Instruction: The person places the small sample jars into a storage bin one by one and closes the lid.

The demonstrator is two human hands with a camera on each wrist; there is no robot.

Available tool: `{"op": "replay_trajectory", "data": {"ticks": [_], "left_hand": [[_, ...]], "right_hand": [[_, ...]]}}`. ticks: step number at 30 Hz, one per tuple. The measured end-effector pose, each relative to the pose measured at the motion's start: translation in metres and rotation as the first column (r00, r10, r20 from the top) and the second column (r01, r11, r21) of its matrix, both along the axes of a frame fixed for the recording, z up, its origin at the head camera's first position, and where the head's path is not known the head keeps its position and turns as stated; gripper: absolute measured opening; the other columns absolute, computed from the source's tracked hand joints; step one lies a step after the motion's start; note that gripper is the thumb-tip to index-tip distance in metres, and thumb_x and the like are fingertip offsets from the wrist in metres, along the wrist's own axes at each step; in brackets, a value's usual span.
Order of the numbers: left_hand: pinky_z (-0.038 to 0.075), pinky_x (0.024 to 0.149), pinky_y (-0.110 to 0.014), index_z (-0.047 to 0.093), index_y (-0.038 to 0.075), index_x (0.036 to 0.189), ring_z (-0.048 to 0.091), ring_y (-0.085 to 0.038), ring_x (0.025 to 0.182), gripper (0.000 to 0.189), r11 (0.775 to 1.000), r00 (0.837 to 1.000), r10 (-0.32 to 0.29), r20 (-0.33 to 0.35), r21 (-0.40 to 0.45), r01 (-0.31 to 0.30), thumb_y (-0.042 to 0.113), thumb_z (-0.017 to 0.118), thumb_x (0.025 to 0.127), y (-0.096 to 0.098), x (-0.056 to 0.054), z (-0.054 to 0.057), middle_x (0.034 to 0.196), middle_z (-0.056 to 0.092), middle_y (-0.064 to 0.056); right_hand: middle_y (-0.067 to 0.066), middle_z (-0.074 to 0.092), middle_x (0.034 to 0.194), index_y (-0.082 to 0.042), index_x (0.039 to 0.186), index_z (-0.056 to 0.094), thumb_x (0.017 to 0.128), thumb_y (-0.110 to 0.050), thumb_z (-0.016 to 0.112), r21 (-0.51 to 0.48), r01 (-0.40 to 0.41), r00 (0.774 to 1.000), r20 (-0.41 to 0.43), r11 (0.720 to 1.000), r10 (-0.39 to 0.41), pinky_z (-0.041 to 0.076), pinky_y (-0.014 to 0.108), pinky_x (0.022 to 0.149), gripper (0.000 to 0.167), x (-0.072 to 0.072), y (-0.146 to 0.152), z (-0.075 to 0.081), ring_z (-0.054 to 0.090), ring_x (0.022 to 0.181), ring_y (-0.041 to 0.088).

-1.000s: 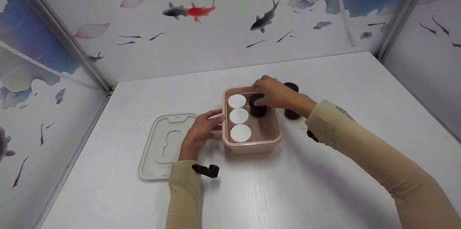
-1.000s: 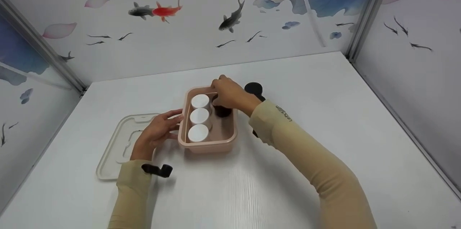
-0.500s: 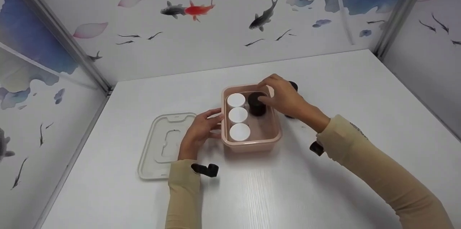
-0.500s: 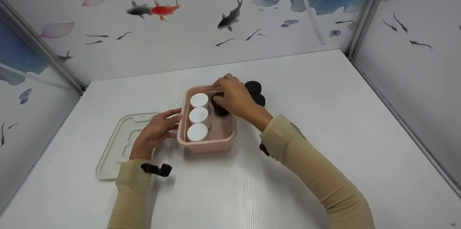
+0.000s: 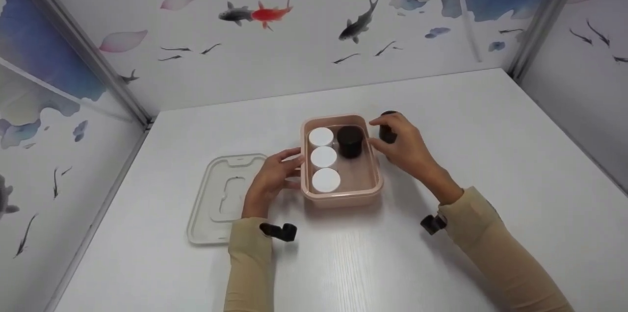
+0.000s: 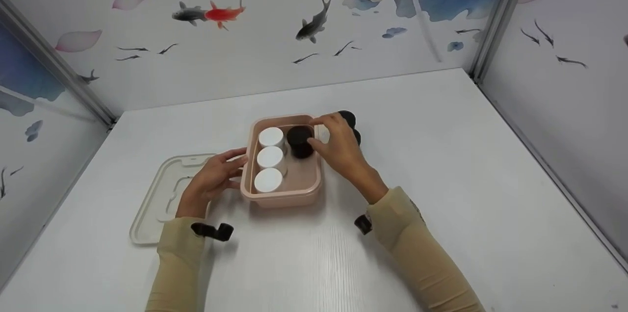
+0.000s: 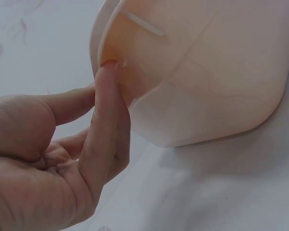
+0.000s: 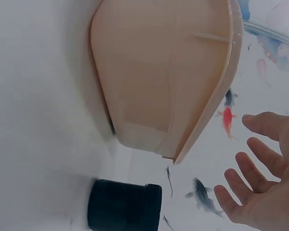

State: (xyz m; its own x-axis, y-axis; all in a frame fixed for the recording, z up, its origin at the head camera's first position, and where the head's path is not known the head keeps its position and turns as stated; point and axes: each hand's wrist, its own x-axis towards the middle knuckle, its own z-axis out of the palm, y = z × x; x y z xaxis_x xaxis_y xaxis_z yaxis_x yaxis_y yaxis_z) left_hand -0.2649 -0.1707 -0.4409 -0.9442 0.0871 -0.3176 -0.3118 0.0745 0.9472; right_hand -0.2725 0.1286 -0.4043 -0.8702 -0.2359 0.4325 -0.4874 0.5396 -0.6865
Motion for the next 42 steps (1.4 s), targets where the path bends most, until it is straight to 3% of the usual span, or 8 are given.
{"op": "replay_trajectory", "data": {"ticks": [12, 17, 22, 28, 36, 42], "left_hand": [[0.063, 0.071, -0.034, 0.054, 0.012, 0.143, 0.072, -0.022, 0.098, 0.048, 1.0, 1.0, 0.004, -0.018, 0.005, -0.004, 0.026, 0.066, 0.098, 0.002, 0.002, 0.0, 0.122, 0.069, -0.016], [0.063, 0.072, -0.034, 0.054, 0.013, 0.143, 0.072, -0.021, 0.098, 0.047, 1.0, 1.0, 0.001, -0.008, 0.015, -0.001, 0.025, 0.065, 0.099, 0.002, 0.002, -0.001, 0.122, 0.07, -0.016], [0.063, 0.074, -0.035, 0.055, 0.014, 0.143, 0.071, -0.023, 0.101, 0.048, 1.0, 1.0, 0.005, 0.0, 0.015, -0.005, 0.026, 0.066, 0.098, 0.001, 0.002, -0.001, 0.124, 0.068, -0.015], [0.063, 0.075, -0.035, 0.055, 0.014, 0.142, 0.071, -0.024, 0.103, 0.049, 1.0, 1.0, 0.009, 0.001, 0.011, -0.009, 0.027, 0.068, 0.096, 0.001, 0.001, 0.002, 0.126, 0.067, -0.015], [0.062, 0.067, -0.032, 0.055, 0.013, 0.142, 0.072, -0.02, 0.095, 0.046, 1.0, 1.0, 0.008, -0.02, 0.01, -0.008, 0.024, 0.065, 0.098, 0.002, 0.002, 0.001, 0.12, 0.07, -0.016], [0.063, 0.07, -0.033, 0.055, 0.013, 0.142, 0.072, -0.021, 0.098, 0.046, 1.0, 1.0, 0.016, -0.003, 0.004, -0.016, 0.024, 0.065, 0.098, 0.001, 0.003, 0.002, 0.121, 0.07, -0.015]], "right_hand": [[0.023, 0.047, 0.141, -0.001, 0.139, 0.054, 0.09, -0.015, 0.075, -0.005, 0.092, 0.984, 0.155, 0.996, -0.09, 0.04, 0.056, 0.112, 0.055, -0.011, 0.037, -0.012, 0.046, 0.134, 0.039], [0.023, 0.042, 0.147, -0.002, 0.146, 0.046, 0.091, -0.021, 0.075, 0.019, 0.12, 0.958, 0.26, 0.993, -0.121, 0.038, 0.054, 0.115, 0.064, -0.02, 0.049, -0.023, 0.04, 0.14, 0.039], [0.024, 0.039, 0.15, 0.0, 0.15, 0.038, 0.091, -0.027, 0.076, -0.009, 0.112, 0.929, 0.355, 0.994, -0.101, 0.037, 0.055, 0.115, 0.075, -0.027, 0.055, -0.032, 0.038, 0.142, 0.04], [0.025, 0.039, 0.152, -0.001, 0.151, 0.034, 0.09, -0.031, 0.077, -0.036, 0.104, 0.909, 0.408, 0.994, -0.08, 0.036, 0.057, 0.117, 0.08, -0.033, 0.06, -0.039, 0.038, 0.143, 0.042], [0.025, 0.036, 0.155, 0.0, 0.152, 0.031, 0.089, -0.025, 0.077, -0.041, 0.091, 0.865, 0.499, 0.995, -0.058, 0.036, 0.054, 0.117, 0.082, -0.036, 0.062, -0.043, 0.037, 0.144, 0.041], [0.024, 0.035, 0.155, -0.001, 0.152, 0.032, 0.089, -0.024, 0.076, -0.031, 0.092, 0.845, 0.532, 0.995, -0.062, 0.036, 0.054, 0.117, 0.08, -0.037, 0.063, -0.045, 0.037, 0.143, 0.041]]}}
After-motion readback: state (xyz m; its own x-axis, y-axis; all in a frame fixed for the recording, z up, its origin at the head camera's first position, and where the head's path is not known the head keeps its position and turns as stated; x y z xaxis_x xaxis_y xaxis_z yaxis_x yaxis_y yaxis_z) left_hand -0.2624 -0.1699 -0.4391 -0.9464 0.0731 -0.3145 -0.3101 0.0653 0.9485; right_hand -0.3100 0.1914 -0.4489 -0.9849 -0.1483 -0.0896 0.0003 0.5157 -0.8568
